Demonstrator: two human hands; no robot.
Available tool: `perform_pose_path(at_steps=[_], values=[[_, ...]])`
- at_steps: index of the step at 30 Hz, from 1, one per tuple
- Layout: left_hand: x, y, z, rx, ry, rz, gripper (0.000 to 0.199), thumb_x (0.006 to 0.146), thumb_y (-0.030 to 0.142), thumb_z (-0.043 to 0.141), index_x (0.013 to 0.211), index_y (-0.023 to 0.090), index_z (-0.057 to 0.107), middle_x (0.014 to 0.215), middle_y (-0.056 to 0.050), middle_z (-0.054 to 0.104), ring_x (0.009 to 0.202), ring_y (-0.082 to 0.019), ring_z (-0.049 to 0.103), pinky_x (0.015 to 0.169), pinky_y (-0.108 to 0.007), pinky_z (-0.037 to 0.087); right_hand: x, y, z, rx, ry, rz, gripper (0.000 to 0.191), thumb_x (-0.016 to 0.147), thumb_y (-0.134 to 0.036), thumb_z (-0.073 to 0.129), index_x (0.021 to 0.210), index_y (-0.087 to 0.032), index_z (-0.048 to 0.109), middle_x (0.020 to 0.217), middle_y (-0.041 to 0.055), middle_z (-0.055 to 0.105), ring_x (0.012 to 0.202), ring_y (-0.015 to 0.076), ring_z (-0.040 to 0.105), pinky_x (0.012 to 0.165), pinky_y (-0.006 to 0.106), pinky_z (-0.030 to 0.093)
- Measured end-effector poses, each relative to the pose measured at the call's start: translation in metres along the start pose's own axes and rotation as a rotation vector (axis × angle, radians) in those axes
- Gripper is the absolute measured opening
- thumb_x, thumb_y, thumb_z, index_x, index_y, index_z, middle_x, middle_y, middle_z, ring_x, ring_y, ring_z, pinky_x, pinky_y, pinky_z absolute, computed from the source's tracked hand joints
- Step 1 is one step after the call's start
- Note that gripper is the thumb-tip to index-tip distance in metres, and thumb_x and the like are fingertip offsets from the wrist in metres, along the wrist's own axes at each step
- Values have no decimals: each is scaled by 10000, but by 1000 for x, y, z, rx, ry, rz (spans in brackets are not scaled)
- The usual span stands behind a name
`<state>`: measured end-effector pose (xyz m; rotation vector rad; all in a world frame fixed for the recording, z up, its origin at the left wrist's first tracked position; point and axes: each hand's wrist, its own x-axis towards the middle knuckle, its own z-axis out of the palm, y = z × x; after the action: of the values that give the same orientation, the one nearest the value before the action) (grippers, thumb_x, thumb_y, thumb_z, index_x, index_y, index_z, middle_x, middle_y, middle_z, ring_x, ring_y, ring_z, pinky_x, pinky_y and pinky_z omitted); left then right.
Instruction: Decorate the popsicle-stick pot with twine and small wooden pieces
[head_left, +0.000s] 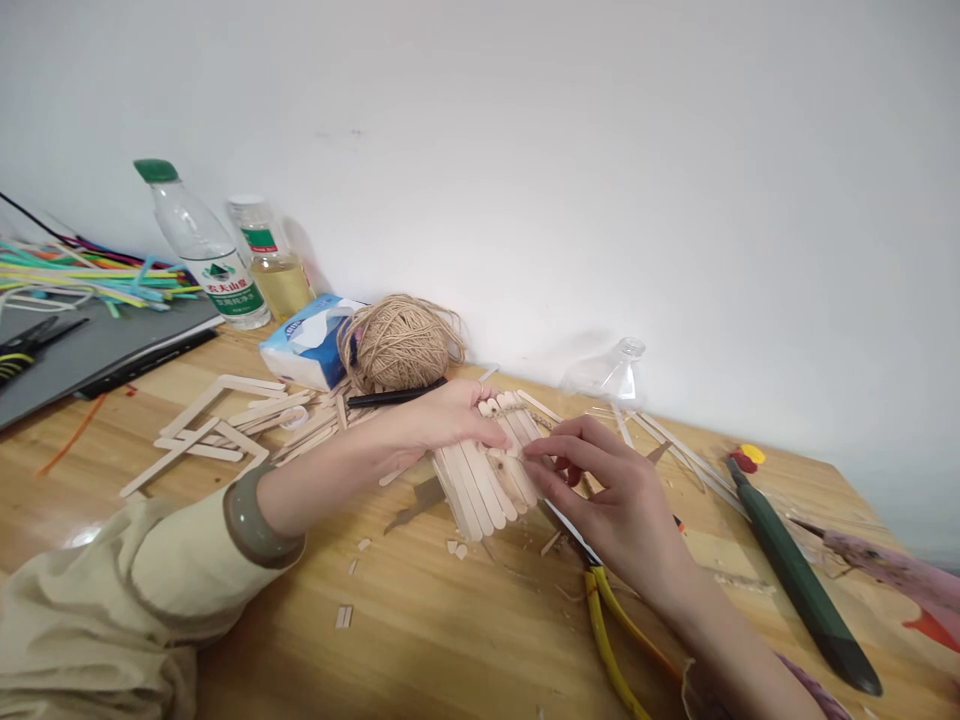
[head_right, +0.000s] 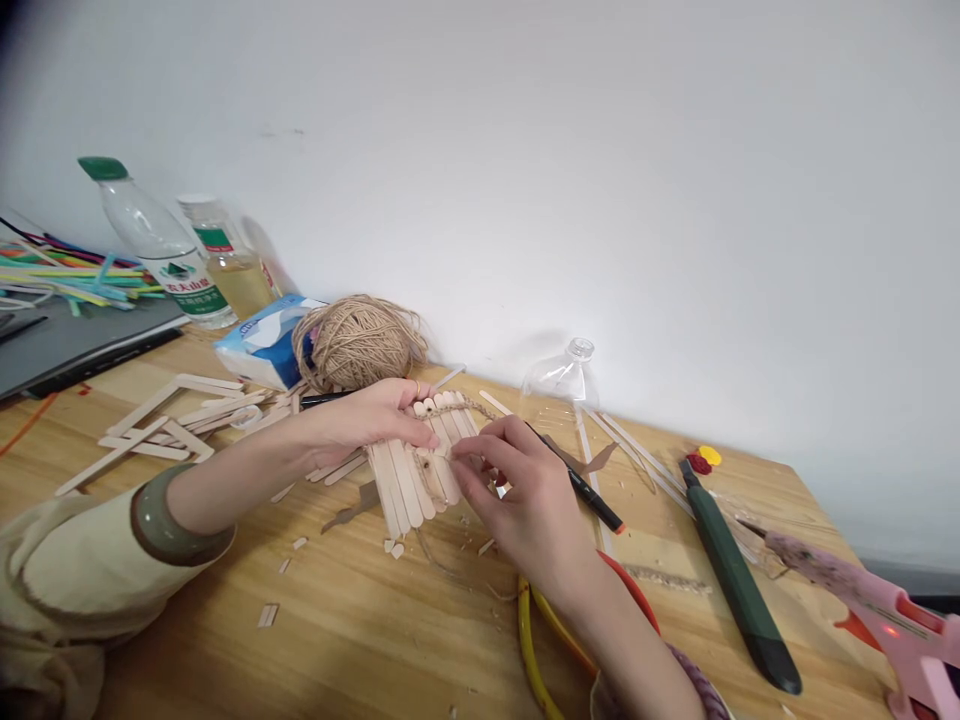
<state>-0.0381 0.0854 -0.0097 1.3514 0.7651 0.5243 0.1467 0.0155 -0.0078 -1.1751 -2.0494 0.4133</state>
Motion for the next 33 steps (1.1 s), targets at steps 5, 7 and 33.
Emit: perform_pose_path(at_steps=[5,7,33], values=[[-1,1,1,-4,-3,0,309,652,141,626,953,204,655,776,4,663,639,-135,601,543,-215,433,0,2,2,0,13,-5,110,836,-119,555,864,-170,649,802,21,553,658,112,537,554,232,428],[-1,2,1,-20,-8,7,309,653,131,621,950,211,657,802,3,671,657,-137,609,556,-216,443,0,2,3,0,17,-8,111,831,-113,558,857,-173,648,799,17,554,653,109,536,551,228,429],[-1,0,0,-4,21,22,247,657,169,657,900,210,659,818,6,682,708,-146,620,593,-222,458,1,1,2,10,17,-5,116,842,-129,537,861,-162,647,796,25,549,648,108,541,546,229,439]])
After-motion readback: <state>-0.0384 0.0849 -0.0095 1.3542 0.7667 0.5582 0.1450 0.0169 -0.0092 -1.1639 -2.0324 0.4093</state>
